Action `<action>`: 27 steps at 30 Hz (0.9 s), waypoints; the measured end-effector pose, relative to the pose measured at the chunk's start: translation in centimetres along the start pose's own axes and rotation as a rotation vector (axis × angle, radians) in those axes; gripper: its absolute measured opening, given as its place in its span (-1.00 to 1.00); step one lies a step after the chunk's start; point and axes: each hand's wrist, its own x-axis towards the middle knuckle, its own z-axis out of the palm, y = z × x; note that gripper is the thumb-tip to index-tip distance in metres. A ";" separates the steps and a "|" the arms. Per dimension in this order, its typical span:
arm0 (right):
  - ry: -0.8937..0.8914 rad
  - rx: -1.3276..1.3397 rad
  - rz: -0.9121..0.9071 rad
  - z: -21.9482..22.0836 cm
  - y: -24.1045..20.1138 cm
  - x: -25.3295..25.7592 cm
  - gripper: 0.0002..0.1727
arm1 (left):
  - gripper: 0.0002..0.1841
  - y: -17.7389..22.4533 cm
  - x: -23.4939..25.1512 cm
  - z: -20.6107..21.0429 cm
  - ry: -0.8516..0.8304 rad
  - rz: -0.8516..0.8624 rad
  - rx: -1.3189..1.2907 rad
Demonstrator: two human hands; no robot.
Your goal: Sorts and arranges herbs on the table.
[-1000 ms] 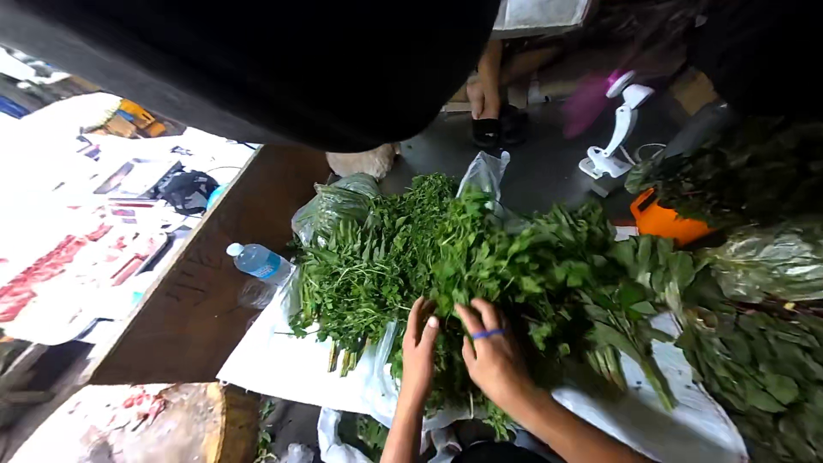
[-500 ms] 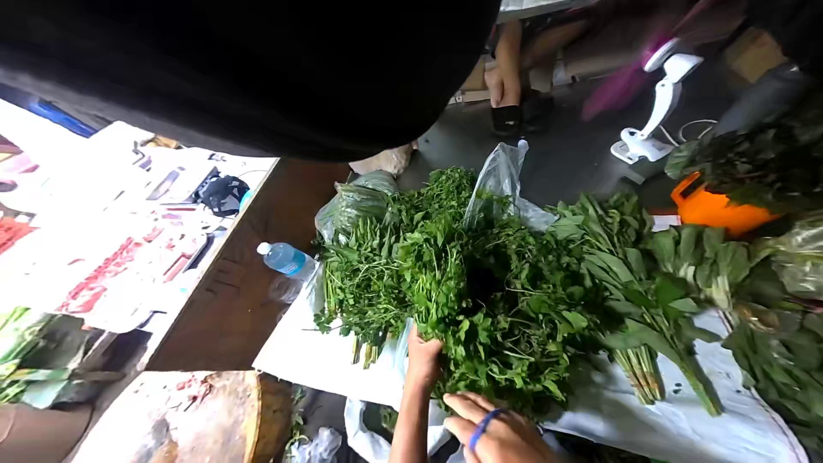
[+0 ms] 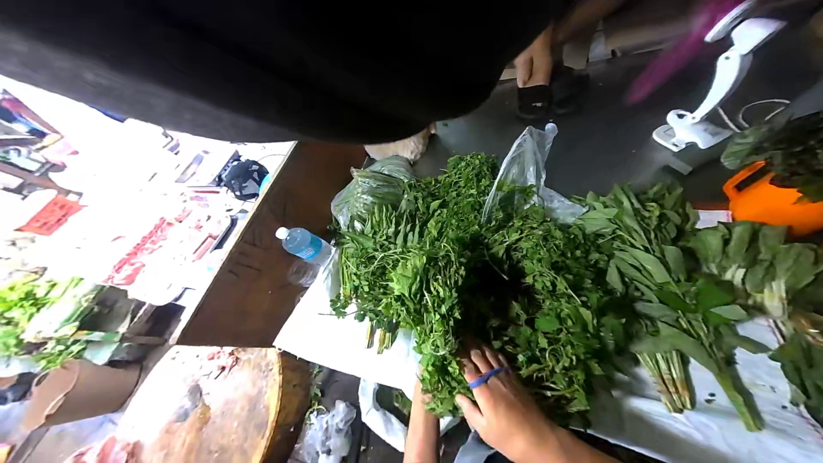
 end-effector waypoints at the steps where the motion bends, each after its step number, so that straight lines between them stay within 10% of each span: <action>1: 0.048 0.011 -0.020 0.3 0.4 -0.2 -0.28 | -0.66 -2.6 0.7 -0.7 -0.019 0.107 -0.007; 4: 0.270 0.205 -0.005 -0.7 2.3 -0.8 -0.18 | -0.67 -5.5 3.7 -1.0 -0.232 0.260 -0.075; 9: 0.701 0.640 0.237 -11.6 11.4 -0.7 -0.29 | 0.10 0.7 3.0 10.1 -0.748 0.572 0.301; 13: 0.888 0.609 0.747 -17.6 21.7 0.2 -0.45 | -0.21 0.0 2.5 17.5 -0.743 0.852 0.605; 20: 0.769 0.261 0.539 -20.5 21.8 -1.8 -0.55 | -0.49 -5.7 6.3 14.8 -0.515 0.896 1.034; 25: 0.444 0.033 0.284 -18.5 19.0 5.6 -0.61 | -0.60 -4.4 9.9 13.3 -0.502 0.889 1.102; 27: 0.255 -0.173 0.317 -17.2 20.0 9.7 -0.36 | -0.62 -2.8 12.6 13.9 -0.457 0.937 1.251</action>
